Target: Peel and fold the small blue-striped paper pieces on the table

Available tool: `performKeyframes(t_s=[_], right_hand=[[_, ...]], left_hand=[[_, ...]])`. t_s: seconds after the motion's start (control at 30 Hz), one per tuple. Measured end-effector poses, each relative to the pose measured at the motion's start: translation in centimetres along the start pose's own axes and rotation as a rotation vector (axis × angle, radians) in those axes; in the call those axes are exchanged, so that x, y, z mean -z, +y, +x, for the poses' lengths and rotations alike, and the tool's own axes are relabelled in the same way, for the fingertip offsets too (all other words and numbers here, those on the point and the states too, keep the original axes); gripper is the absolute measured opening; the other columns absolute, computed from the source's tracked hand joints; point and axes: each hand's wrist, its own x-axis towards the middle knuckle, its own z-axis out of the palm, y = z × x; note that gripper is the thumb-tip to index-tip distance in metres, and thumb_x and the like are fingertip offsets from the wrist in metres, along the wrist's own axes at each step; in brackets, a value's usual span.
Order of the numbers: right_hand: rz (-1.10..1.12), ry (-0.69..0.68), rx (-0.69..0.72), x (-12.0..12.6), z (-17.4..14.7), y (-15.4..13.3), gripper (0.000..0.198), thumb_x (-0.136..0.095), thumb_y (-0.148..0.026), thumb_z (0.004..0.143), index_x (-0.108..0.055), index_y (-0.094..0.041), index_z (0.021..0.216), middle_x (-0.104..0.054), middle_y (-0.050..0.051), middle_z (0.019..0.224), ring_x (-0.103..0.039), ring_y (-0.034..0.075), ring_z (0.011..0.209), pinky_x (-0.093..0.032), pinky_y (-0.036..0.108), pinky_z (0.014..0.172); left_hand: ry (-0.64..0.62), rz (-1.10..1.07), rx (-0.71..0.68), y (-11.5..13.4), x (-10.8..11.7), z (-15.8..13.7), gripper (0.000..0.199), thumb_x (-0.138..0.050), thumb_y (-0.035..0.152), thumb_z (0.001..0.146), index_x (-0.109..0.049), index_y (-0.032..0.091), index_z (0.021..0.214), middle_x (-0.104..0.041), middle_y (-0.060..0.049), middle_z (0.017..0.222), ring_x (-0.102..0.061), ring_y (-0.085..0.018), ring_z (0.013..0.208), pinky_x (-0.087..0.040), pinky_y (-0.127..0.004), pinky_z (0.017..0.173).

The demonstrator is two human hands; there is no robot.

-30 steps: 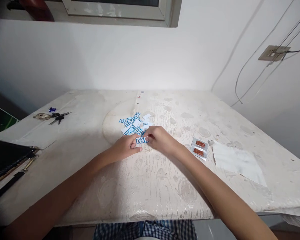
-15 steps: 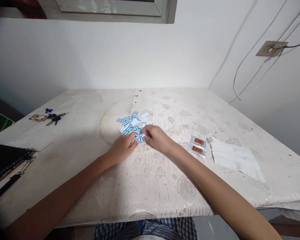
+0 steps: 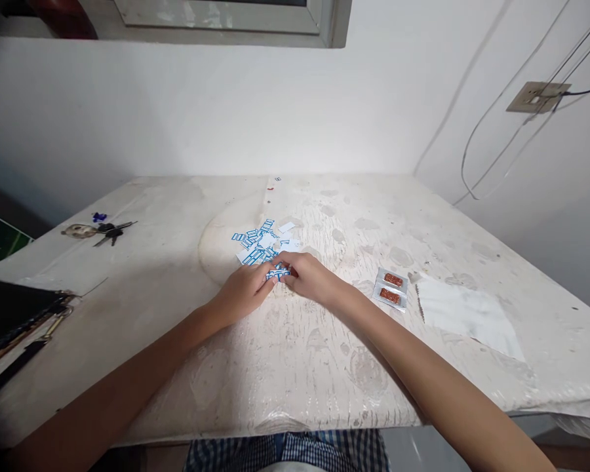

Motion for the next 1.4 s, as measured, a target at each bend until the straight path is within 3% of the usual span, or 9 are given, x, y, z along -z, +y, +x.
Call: performKeyframes(t_s=[0.27, 0.5, 0.73, 0.87, 1.0, 1.17, 1.4], right_hand=[[0.006, -0.013, 0.022, 0.0, 0.0, -0.4, 0.028, -0.049, -0.012, 0.073, -0.054, -0.016, 0.100, -0.048, -0.002, 0.064, -0.041, 0.010, 0.056, -0.033, 0.023, 0.055], [0.006, -0.032, 0.018, 0.2, -0.2, -0.4, 0.030, -0.047, -0.012, 0.074, -0.053, -0.017, 0.103, -0.046, -0.003, 0.061, -0.041, 0.010, 0.055, -0.033, 0.023, 0.054], [0.025, -0.054, 0.005, 0.3, -0.3, -0.9, 0.030, -0.049, -0.012, 0.073, -0.053, -0.017, 0.103, -0.049, -0.003, 0.063, -0.043, 0.010, 0.055, -0.033, 0.022, 0.054], [0.046, 0.059, -0.046, 1.9, 0.0, -0.3, 0.029, -0.050, -0.028, 0.079, -0.052, -0.017, 0.106, -0.055, 0.001, 0.077, -0.043, 0.008, 0.053, -0.034, 0.023, 0.053], [-0.131, 0.234, -0.150, 3.1, 0.4, 1.8, 0.027, -0.044, -0.030, 0.083, -0.056, -0.014, 0.101, -0.058, 0.006, 0.084, -0.049, 0.012, 0.061, -0.038, 0.027, 0.060], [-0.305, 0.056, 0.086, 2.3, 0.4, 3.2, 0.029, -0.054, -0.027, 0.078, -0.057, -0.015, 0.104, -0.056, 0.011, 0.100, -0.049, 0.021, 0.092, -0.038, 0.035, 0.081], [-0.388, 0.044, 0.100, 1.4, 0.4, 2.0, 0.028, -0.045, -0.016, 0.082, -0.053, -0.013, 0.109, -0.055, 0.009, 0.087, -0.048, 0.020, 0.085, -0.039, 0.031, 0.073]], left_hand=[[0.026, -0.132, 0.073, 0.4, 0.4, 0.0, 0.034, -0.023, 0.025, 0.091, -0.046, 0.018, 0.067, -0.052, 0.000, 0.059, -0.049, -0.013, 0.058, -0.030, -0.026, 0.056], [0.021, -0.217, 0.106, 0.3, 0.5, 0.2, 0.031, -0.029, 0.024, 0.087, -0.044, 0.018, 0.061, -0.046, 0.002, 0.052, -0.043, -0.011, 0.052, -0.027, -0.025, 0.053], [0.039, -0.263, 0.164, 0.2, 0.3, 0.1, 0.040, -0.026, 0.033, 0.088, -0.042, 0.018, 0.055, -0.041, 0.003, 0.048, -0.036, -0.010, 0.047, -0.021, -0.025, 0.049], [0.042, -0.265, 0.137, 0.0, 0.2, 0.1, 0.039, -0.027, 0.033, 0.088, -0.042, 0.017, 0.055, -0.039, 0.003, 0.048, -0.036, -0.010, 0.048, -0.022, -0.025, 0.050], [0.041, -0.219, 0.090, 0.0, 0.2, 0.2, 0.038, -0.026, 0.031, 0.089, -0.040, 0.017, 0.057, -0.042, 0.003, 0.050, -0.039, -0.010, 0.049, -0.025, -0.025, 0.053], [-0.006, -0.095, 0.040, -0.1, 0.1, 0.3, 0.034, -0.023, 0.027, 0.090, -0.047, 0.018, 0.069, -0.053, 0.000, 0.062, -0.048, -0.013, 0.058, -0.031, -0.026, 0.058], [-0.043, -0.033, 0.064, 0.0, 0.0, 0.3, 0.031, -0.022, 0.025, 0.091, -0.051, 0.017, 0.089, -0.062, -0.006, 0.081, -0.055, -0.018, 0.075, -0.038, -0.030, 0.069]])
